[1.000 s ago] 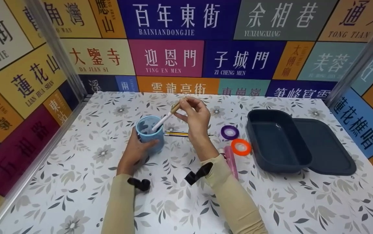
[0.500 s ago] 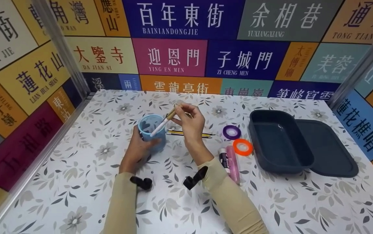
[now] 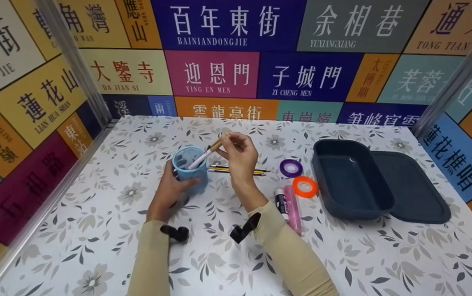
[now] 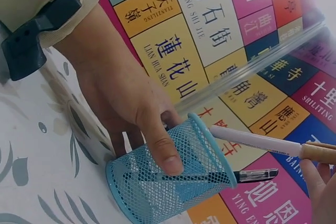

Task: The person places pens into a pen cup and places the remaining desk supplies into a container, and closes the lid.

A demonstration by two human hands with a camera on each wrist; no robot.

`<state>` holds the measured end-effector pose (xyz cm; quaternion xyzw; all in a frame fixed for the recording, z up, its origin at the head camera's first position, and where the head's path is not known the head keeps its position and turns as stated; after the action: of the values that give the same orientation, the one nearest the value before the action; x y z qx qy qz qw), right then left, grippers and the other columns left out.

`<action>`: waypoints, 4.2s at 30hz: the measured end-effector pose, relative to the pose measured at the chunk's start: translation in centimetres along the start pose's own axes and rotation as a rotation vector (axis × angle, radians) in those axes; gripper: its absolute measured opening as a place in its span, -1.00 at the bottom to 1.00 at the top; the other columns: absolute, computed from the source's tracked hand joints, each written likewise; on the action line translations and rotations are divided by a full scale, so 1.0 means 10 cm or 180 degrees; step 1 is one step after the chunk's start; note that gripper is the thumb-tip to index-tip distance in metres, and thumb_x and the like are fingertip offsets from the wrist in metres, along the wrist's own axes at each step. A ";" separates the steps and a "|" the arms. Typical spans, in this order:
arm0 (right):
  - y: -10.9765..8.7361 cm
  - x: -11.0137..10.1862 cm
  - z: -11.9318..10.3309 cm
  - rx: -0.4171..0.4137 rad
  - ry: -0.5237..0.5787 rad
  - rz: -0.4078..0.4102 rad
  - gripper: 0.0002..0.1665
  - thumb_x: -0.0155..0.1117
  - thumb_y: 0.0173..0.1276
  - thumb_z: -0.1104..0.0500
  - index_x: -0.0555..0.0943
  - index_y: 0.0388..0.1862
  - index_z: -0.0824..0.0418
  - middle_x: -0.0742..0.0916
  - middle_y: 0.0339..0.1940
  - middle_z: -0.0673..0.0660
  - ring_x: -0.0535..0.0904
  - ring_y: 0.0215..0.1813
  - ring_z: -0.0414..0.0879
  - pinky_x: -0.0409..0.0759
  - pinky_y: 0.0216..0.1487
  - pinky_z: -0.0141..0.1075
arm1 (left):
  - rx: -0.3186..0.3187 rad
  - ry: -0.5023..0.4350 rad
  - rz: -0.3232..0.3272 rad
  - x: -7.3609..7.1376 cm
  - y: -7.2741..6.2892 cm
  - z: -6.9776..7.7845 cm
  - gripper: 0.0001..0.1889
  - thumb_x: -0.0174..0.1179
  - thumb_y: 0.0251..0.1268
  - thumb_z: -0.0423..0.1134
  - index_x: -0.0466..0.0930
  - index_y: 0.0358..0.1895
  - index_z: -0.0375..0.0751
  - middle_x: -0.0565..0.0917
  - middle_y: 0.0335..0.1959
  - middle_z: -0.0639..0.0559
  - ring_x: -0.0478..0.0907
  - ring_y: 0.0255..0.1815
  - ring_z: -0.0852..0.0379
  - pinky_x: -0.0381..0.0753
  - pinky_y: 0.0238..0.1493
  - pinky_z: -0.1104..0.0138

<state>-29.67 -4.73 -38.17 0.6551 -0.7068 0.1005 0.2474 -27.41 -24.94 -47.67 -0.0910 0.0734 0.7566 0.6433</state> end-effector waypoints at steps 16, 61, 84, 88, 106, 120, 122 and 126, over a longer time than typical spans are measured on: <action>-0.02 0.00 0.13 0.0278 -0.0480 -0.0306 -0.65 0.41 0.29 0.30 0.62 0.03 0.39 0.71 -0.20 0.09 0.70 -0.18 -0.16 0.78 -0.02 -0.24 | 0.0077 -0.0005 0.0057 -0.01 0.00 -0.01 0.09 0.58 -0.04 -0.14 0.05 0.54 -0.02 0.32 0.50 -0.11 0.23 0.55 -0.07 0.16 0.62 0.06; 0.00 -0.11 -0.05 0.0788 -0.1608 -0.1260 -0.61 0.35 0.38 0.17 0.66 0.16 0.23 0.75 0.09 0.16 0.69 0.10 -0.07 0.69 0.17 -0.28 | -0.0077 -0.0006 0.0107 -0.02 0.01 -0.03 0.14 0.63 -0.14 -0.13 0.07 0.54 -0.05 0.32 0.50 -0.10 0.24 0.54 -0.06 0.18 0.62 0.08; 0.61 -0.62 -0.03 0.0992 -0.2515 -0.1634 -0.64 0.40 0.35 0.10 0.69 0.09 0.18 0.72 0.11 0.18 0.68 0.10 0.04 0.68 0.22 -0.06 | -0.0133 0.0086 0.0054 -0.03 0.00 0.00 0.09 0.57 -0.04 -0.18 0.03 0.55 -0.07 0.31 0.50 -0.13 0.24 0.54 -0.09 0.25 0.58 0.08; 0.73 -0.77 0.02 0.1077 -0.2478 -0.1706 -0.58 0.37 0.38 0.12 0.64 0.17 0.20 0.69 0.17 0.20 0.66 0.14 0.04 0.65 0.25 -0.06 | -0.0156 0.0039 -0.0002 -0.01 -0.01 -0.01 0.12 0.59 -0.06 -0.14 0.02 0.56 -0.05 0.29 0.52 -0.12 0.21 0.57 -0.08 0.18 0.62 0.08; 0.94 -1.11 0.14 0.1388 -0.3454 -0.1817 -0.46 0.40 0.34 0.10 0.59 0.29 0.12 0.67 0.23 0.12 0.56 0.24 0.02 0.56 0.26 -0.11 | -0.0228 -0.0054 0.0016 -0.02 -0.01 -0.03 0.11 0.61 -0.11 -0.14 0.08 0.53 0.03 0.33 0.50 -0.08 0.24 0.55 -0.06 0.21 0.60 0.09; 0.98 -1.26 0.23 0.1544 -0.3668 -0.1932 -0.54 0.35 0.37 0.17 0.63 0.24 0.22 0.69 0.22 0.20 0.59 0.14 0.00 0.57 0.29 -0.11 | -0.0177 0.0047 -0.0007 -0.02 0.01 -0.04 0.13 0.61 -0.10 -0.13 0.04 0.55 0.02 0.30 0.52 -0.09 0.22 0.57 -0.08 0.20 0.61 0.07; 0.97 -1.27 0.23 0.1537 -0.3690 -0.1917 -0.55 0.34 0.36 0.19 0.64 0.23 0.22 0.70 0.22 0.21 0.60 0.12 0.00 0.59 0.27 -0.10 | -0.0180 0.0004 -0.0031 -0.02 0.01 -0.04 0.15 0.62 -0.11 -0.13 0.03 0.56 0.02 0.30 0.52 -0.09 0.22 0.57 -0.08 0.19 0.61 0.07; 0.97 -1.27 0.22 0.1532 -0.3790 -0.1880 -0.58 0.35 0.33 0.23 0.68 0.18 0.20 0.72 0.17 0.20 0.59 0.01 -0.04 0.61 0.16 -0.16 | -0.0220 -0.0090 -0.0045 -0.02 0.01 -0.03 0.15 0.63 -0.15 -0.12 0.06 0.55 0.06 0.32 0.51 -0.07 0.24 0.55 -0.06 0.20 0.61 0.08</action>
<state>-39.33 6.57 -44.47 0.7996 -0.4730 -0.1927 -0.3160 -27.47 -25.20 -47.96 -0.1029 0.0374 0.7554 0.6460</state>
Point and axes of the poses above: each hand's wrist, its own y-axis towards the middle knuckle, its own x-axis out of the palm, z = x × y, the point moved 3 cm from there along y, towards the middle knuckle
